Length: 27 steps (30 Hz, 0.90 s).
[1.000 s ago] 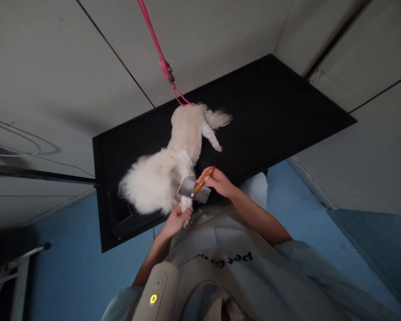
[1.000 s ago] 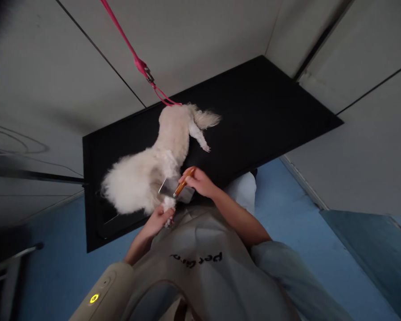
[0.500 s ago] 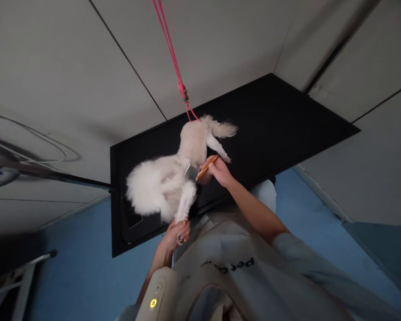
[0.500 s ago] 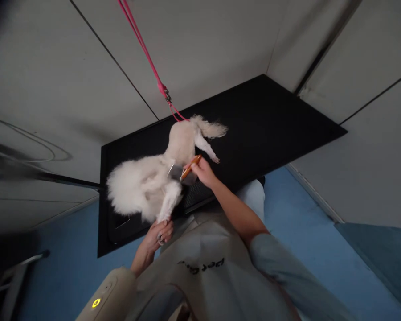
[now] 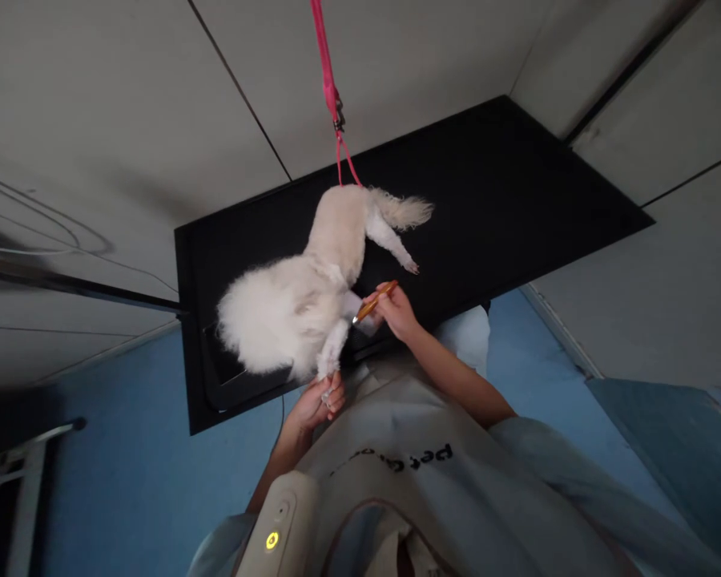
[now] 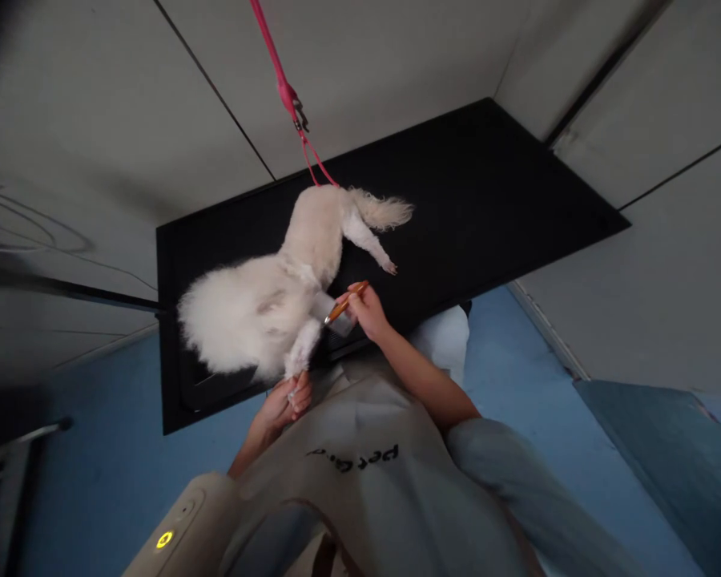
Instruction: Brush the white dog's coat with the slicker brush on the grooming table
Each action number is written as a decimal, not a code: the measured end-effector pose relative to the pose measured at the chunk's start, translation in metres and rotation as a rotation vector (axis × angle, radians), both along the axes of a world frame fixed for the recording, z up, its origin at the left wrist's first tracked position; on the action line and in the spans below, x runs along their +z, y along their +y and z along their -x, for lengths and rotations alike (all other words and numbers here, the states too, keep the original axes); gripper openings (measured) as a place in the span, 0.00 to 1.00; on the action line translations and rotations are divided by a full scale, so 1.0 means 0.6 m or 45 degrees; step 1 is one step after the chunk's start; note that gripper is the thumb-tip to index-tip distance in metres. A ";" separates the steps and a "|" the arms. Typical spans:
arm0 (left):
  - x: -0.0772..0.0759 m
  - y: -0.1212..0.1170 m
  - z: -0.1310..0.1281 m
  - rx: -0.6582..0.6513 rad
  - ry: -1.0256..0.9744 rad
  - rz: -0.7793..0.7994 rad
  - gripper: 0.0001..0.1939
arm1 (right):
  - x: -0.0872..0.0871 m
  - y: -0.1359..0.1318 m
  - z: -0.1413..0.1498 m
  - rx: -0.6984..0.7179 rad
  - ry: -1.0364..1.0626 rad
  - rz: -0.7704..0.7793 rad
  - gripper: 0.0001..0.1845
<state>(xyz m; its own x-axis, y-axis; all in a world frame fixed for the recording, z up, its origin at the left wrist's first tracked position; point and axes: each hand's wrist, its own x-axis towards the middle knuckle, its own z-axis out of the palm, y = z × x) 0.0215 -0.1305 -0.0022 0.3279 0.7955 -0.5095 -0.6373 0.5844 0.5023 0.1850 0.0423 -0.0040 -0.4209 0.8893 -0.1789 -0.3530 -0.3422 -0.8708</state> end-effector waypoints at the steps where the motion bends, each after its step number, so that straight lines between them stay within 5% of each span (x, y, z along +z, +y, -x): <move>1: 0.000 -0.001 -0.001 -0.018 0.022 0.007 0.25 | -0.002 -0.005 -0.003 -0.038 -0.007 0.010 0.25; 5: 0.009 0.003 -0.007 -0.058 0.225 0.010 0.24 | -0.009 -0.017 -0.013 0.287 -0.010 0.074 0.26; 9: 0.019 0.014 -0.020 -0.090 0.559 -0.092 0.22 | -0.011 -0.021 -0.024 -0.017 -0.090 0.066 0.23; 13: 0.005 0.020 -0.038 -0.132 0.952 -0.204 0.19 | 0.002 -0.034 -0.029 0.269 -0.163 0.024 0.18; 17: -0.015 0.016 -0.052 -0.087 1.194 -0.250 0.15 | 0.025 -0.046 -0.026 0.045 -0.278 -0.067 0.12; 21: -0.028 0.007 -0.064 -0.052 1.329 -0.322 0.10 | 0.040 -0.056 -0.022 0.307 -0.362 -0.168 0.08; 25: -0.034 -0.001 -0.077 -0.077 1.394 -0.426 0.06 | 0.047 -0.047 -0.026 -0.034 -0.566 -0.227 0.07; 27: -0.037 -0.004 -0.081 -0.088 1.436 -0.410 0.07 | 0.054 -0.042 -0.029 -0.001 -0.660 -0.375 0.08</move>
<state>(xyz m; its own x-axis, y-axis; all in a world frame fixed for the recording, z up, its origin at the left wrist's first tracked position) 0.0703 -0.1331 -0.0244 -0.1328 0.9390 -0.3173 0.2911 0.3430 0.8931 0.2024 0.0169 0.0284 -0.3440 0.9329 -0.1068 0.1433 -0.0603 -0.9878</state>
